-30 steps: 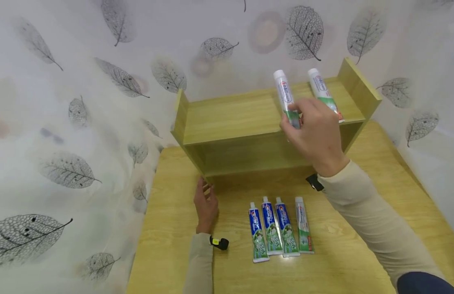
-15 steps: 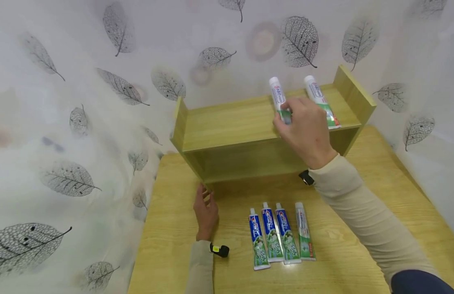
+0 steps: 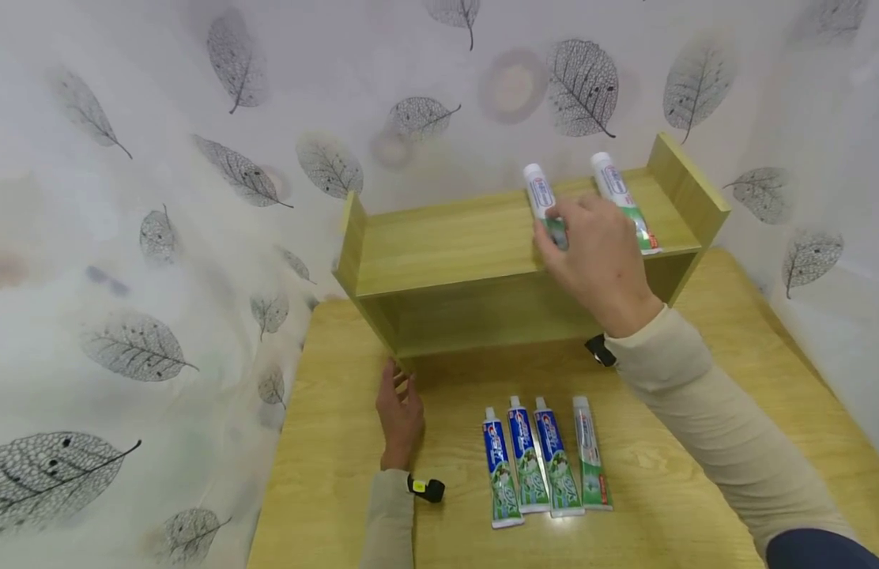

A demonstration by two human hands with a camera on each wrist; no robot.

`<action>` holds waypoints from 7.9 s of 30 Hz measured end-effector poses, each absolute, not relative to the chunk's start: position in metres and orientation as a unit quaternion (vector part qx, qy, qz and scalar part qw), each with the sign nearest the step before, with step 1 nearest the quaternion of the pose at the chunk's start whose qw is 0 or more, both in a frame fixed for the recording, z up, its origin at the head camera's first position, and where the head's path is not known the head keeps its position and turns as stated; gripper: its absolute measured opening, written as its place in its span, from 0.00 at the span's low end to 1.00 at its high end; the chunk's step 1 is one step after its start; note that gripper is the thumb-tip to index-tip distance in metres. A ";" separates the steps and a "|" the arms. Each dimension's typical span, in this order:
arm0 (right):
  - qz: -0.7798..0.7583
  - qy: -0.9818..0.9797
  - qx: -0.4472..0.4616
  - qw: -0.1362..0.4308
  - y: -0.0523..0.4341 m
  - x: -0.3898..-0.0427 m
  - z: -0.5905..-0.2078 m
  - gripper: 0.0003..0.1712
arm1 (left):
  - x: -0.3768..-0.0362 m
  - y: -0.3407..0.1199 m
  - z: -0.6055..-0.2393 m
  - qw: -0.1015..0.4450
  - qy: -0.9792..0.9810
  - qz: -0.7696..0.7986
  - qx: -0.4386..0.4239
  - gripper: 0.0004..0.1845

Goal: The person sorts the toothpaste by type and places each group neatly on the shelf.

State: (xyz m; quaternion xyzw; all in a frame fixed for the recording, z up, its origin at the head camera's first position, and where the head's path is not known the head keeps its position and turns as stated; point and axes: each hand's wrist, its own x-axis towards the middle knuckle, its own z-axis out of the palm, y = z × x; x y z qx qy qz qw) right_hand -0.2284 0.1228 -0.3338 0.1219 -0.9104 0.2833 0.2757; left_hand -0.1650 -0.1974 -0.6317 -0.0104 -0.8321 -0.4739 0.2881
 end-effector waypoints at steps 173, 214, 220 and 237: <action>0.270 -0.927 0.103 0.239 0.167 -0.045 -0.629 0.19 | -0.161 -0.193 -0.631 0.289 -0.837 -0.464 -0.009 0.24; 0.317 -0.860 0.201 0.346 0.167 -0.061 -0.536 0.08 | -0.160 -0.195 -0.632 0.291 -0.840 -0.457 -0.005 0.24; 0.325 -0.856 0.203 0.346 0.168 -0.065 -0.525 0.12 | -0.159 -0.195 -0.633 0.288 -0.840 -0.459 0.000 0.24; 0.330 -0.817 0.233 0.411 0.155 -0.083 -0.487 0.26 | -0.161 -0.195 -0.634 0.286 -0.844 -0.455 0.002 0.24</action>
